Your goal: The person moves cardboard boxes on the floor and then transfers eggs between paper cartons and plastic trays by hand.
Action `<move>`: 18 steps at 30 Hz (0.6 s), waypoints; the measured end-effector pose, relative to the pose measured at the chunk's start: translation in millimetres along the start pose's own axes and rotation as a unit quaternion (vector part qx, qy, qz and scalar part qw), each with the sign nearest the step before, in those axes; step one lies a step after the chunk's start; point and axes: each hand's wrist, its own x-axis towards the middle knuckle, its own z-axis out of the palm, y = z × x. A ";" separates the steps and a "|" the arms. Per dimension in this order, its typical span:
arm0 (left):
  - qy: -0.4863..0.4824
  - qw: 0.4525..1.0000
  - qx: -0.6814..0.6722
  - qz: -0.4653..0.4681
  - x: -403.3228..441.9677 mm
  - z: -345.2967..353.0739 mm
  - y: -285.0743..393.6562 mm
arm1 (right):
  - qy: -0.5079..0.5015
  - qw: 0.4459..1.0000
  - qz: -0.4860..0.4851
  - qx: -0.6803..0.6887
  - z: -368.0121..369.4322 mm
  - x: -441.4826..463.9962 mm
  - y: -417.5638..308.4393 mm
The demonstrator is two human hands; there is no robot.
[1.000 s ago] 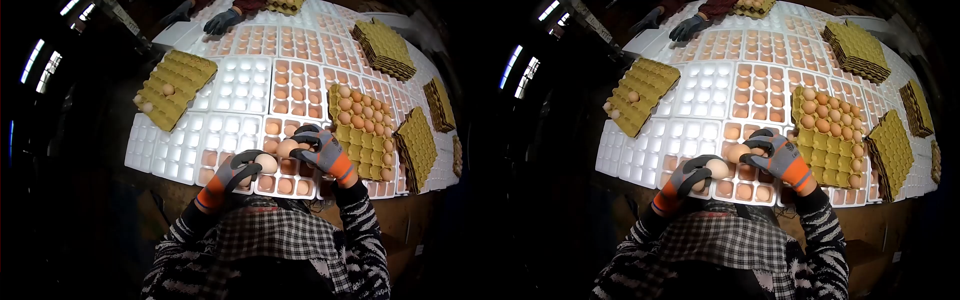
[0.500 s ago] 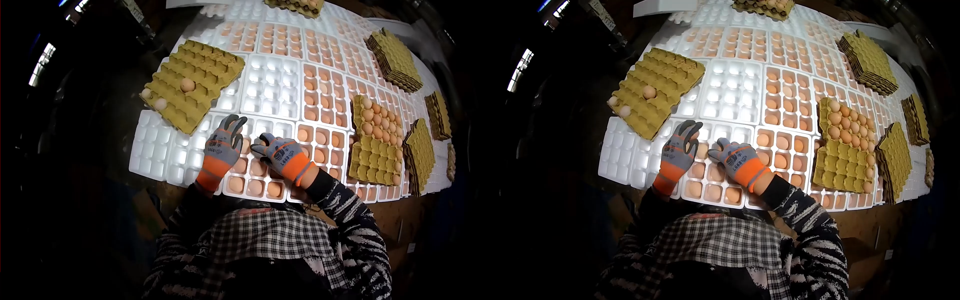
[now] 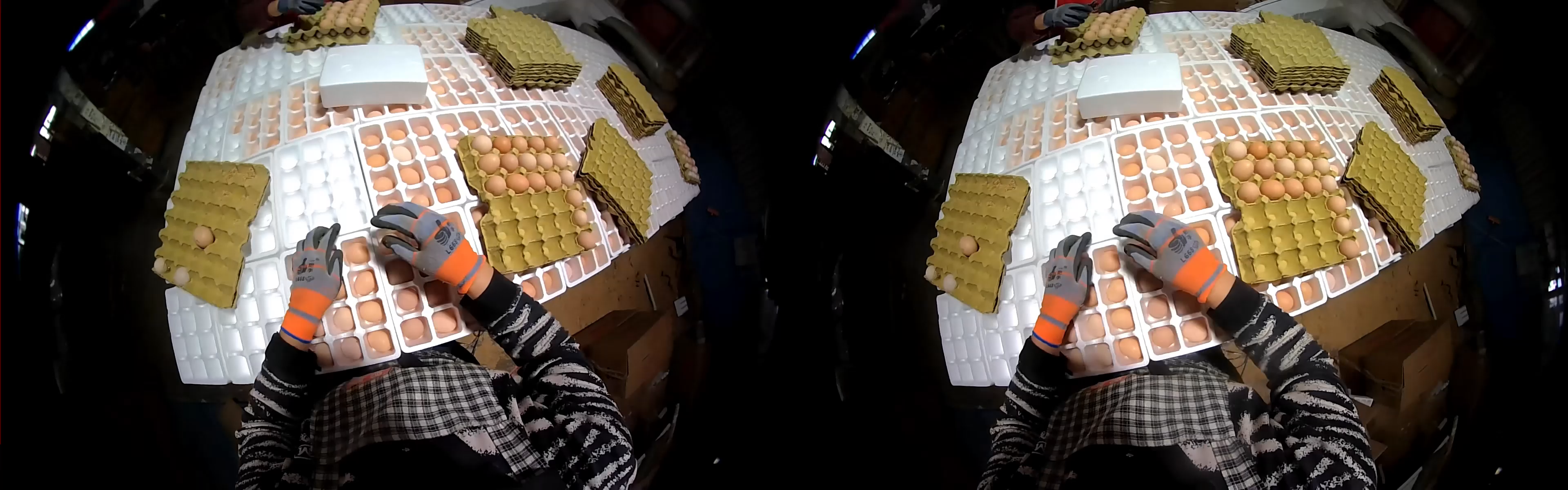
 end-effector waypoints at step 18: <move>-0.077 0.911 -0.404 0.037 173.1 101.5 195.8 | 0.132 0.917 0.204 0.317 -209.2 -82.2 145.0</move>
